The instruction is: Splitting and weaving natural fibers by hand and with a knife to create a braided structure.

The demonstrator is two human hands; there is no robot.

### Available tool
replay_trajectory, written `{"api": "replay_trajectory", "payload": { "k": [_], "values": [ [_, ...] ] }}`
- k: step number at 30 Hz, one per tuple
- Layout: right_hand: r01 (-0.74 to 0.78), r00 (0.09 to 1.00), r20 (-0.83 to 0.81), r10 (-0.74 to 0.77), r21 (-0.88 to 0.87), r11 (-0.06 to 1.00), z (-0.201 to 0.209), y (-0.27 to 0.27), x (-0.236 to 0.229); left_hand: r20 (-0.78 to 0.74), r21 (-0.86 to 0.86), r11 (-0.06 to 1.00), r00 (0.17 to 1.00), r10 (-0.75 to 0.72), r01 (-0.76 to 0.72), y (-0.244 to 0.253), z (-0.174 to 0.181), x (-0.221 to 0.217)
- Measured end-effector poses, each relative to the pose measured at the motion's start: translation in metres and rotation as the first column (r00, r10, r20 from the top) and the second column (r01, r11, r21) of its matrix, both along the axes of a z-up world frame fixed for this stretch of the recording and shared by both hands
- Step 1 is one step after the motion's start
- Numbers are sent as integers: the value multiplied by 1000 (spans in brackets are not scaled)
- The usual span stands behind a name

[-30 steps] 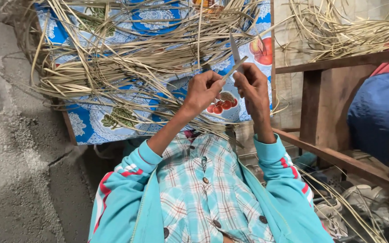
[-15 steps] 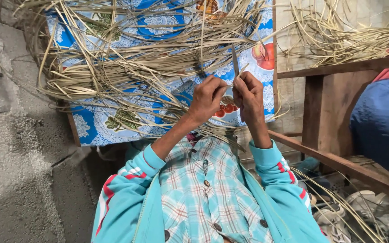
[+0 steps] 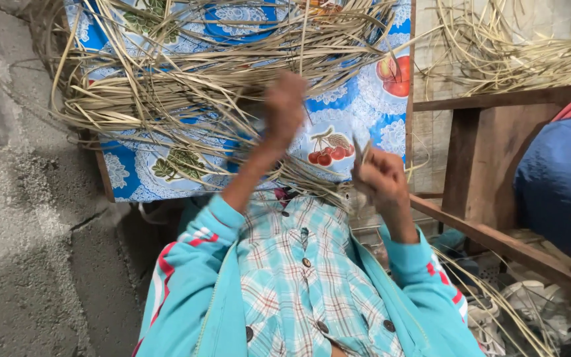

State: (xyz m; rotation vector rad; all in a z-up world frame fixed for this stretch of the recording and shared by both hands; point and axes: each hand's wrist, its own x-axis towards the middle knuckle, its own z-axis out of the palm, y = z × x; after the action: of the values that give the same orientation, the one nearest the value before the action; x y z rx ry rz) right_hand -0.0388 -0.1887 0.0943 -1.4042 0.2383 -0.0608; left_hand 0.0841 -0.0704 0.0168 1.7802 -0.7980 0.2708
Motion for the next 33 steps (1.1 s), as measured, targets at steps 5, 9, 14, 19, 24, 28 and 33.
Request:
{"api": "replay_trajectory", "payload": {
  "k": [5,9,14,19,24,28,33],
  "values": [
    [-45,994,-88,-73,-887,459,-64,-18,3,-122,21,991,984,130,-129,6,19,26],
    [46,995,63,80,-980,194,-77,-19,16,-354,-7,1000,935,-31,30,11,16,10],
    [177,978,175,-113,-410,895,-13,3,39,-552,-88,988,819,-155,127,3,20,-7],
    [288,952,190,-239,-307,907,-9,13,49,-508,15,976,843,-180,217,-2,25,-10],
    [423,904,105,-415,-76,903,-42,-10,45,-430,10,942,852,-299,335,6,34,-3],
    [569,811,61,-582,150,809,-60,-72,30,-378,53,911,853,-361,409,6,39,7],
    [635,745,-22,-667,333,697,-19,-148,10,-354,218,905,893,-277,367,6,34,17]
  ]
}}
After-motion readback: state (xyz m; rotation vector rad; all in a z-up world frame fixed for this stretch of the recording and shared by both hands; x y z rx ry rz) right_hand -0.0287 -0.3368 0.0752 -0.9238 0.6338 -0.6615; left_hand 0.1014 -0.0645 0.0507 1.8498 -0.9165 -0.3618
